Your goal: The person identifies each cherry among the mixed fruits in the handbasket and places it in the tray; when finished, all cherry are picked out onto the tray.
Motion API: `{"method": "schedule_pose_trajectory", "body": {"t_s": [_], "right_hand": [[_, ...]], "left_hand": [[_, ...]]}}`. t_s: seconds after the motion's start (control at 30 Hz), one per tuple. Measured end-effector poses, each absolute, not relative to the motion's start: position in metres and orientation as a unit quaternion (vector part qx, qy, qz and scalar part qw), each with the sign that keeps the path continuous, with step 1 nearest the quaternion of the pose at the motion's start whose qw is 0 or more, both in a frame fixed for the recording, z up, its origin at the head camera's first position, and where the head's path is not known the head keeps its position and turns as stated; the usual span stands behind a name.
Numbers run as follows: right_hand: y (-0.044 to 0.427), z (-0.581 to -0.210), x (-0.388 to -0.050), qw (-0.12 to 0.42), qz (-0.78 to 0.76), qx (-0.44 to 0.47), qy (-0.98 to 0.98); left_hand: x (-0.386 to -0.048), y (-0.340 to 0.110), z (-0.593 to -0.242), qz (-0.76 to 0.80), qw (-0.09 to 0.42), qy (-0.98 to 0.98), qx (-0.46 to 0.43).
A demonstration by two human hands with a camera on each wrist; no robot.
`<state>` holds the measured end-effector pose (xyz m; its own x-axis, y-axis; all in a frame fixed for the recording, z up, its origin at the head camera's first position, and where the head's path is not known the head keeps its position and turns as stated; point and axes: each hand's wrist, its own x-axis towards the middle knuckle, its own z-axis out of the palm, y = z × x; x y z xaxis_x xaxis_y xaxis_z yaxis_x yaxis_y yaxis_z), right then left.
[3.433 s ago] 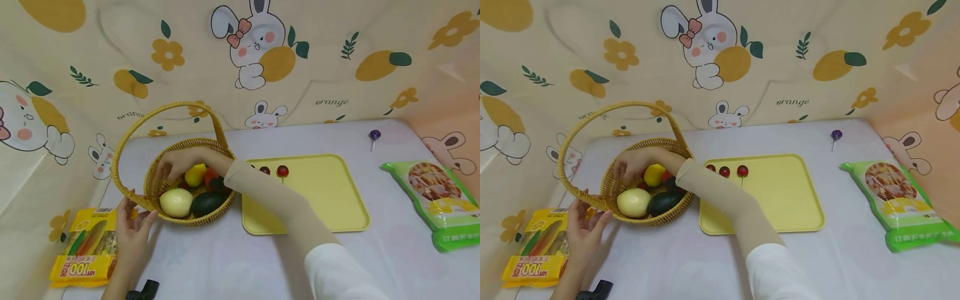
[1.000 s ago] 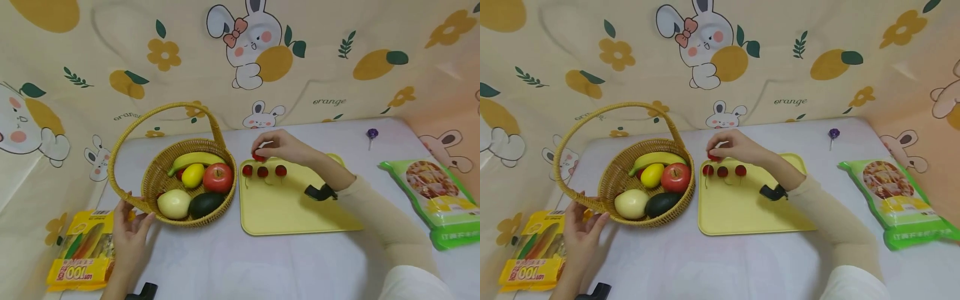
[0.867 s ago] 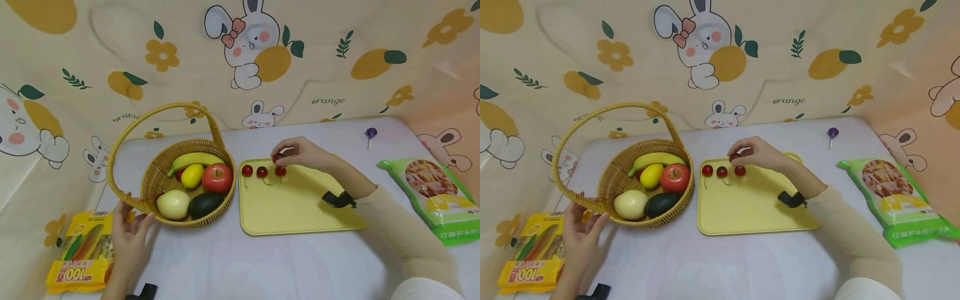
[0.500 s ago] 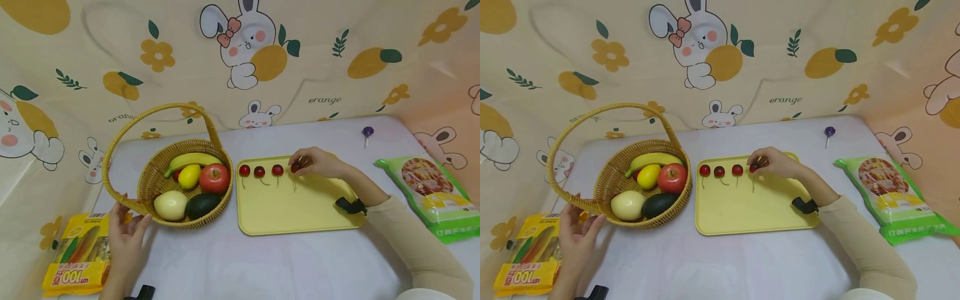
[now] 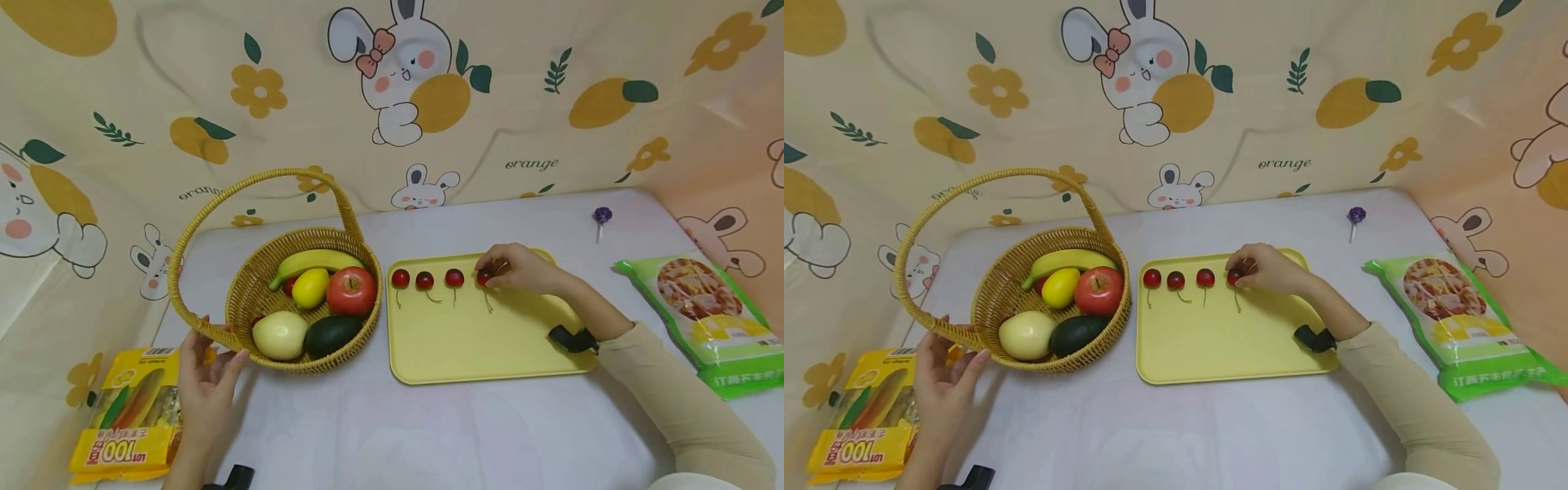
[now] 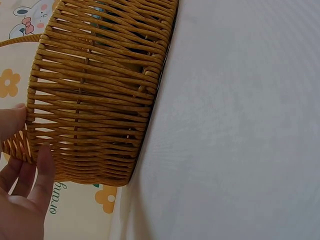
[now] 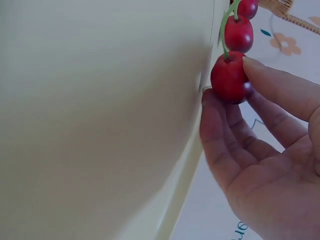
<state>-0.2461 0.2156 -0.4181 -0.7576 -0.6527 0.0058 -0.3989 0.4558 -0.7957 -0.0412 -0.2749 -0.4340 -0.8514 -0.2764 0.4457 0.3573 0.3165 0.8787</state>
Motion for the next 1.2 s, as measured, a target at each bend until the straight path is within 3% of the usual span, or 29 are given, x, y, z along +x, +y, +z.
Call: {"method": "schedule_pose_trajectory", "body": {"t_s": [0.9,1.2], "right_hand": [[0.214,-0.416,-0.241,0.14,-0.402,-0.296,0.855],[0.191,-0.388,-0.242,0.085,-0.379,-0.334,0.859]], "left_hand": [[-0.041,-0.274,-0.434,-0.578,0.276,-0.767,-0.032],[-0.041,-0.273,-0.434,-0.588,0.276,-0.76,-0.025]]}}
